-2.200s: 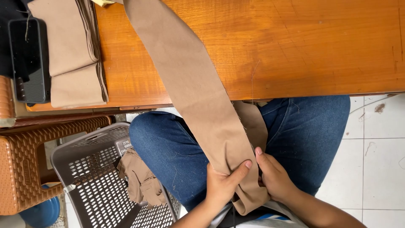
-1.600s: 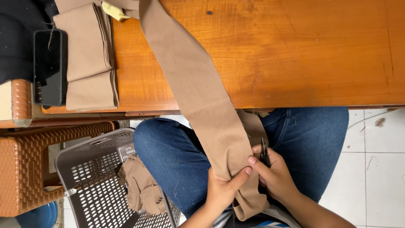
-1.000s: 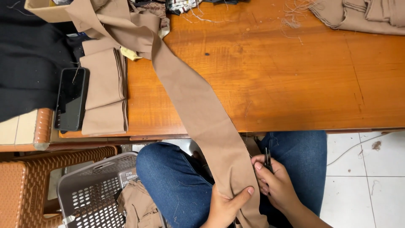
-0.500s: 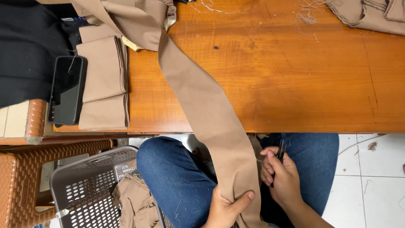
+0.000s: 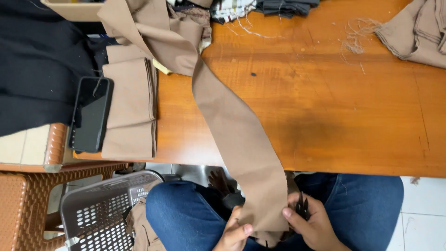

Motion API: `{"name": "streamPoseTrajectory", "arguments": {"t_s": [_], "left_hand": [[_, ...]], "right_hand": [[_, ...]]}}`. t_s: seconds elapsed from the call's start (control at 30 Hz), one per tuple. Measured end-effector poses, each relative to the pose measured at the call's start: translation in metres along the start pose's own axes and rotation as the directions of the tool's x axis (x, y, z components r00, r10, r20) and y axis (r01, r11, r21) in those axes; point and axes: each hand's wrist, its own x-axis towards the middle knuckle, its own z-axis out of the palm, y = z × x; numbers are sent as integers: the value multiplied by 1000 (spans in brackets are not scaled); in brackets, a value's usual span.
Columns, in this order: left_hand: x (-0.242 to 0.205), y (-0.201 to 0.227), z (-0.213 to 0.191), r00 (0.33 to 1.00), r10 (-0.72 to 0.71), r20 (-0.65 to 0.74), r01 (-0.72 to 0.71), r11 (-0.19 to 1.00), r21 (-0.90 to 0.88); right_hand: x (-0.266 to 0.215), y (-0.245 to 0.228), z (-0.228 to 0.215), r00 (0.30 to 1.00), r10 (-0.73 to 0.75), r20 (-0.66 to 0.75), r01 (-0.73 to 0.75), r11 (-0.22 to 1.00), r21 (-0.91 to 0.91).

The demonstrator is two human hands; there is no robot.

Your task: The person is cutting a strip of brown fabric using thread snips while working at a wooden table.

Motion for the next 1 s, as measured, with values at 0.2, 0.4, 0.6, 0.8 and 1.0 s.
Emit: {"name": "streamPoseTrajectory", "arguments": {"t_s": [0.2, 0.4, 0.6, 0.8, 1.0], "left_hand": [[44, 66, 18, 941, -339, -6, 319, 892, -320], [56, 86, 43, 933, -359, 6, 358, 931, 75], [83, 134, 98, 990, -107, -95, 130, 952, 278], [113, 146, 90, 968, 61, -243, 46, 910, 413], [122, 135, 73, 964, 91, -248, -69, 993, 95]], "right_hand": [[23, -17, -2, 997, 60, -47, -59, 998, 17], [24, -33, 12, 998, -57, -39, 59, 997, 39], [52, -88, 14, 992, -68, -107, 81, 989, 122], [81, -98, 22, 999, -19, -46, 30, 969, 245], [80, -97, 25, 975, -214, -65, 193, 951, -242]]}}
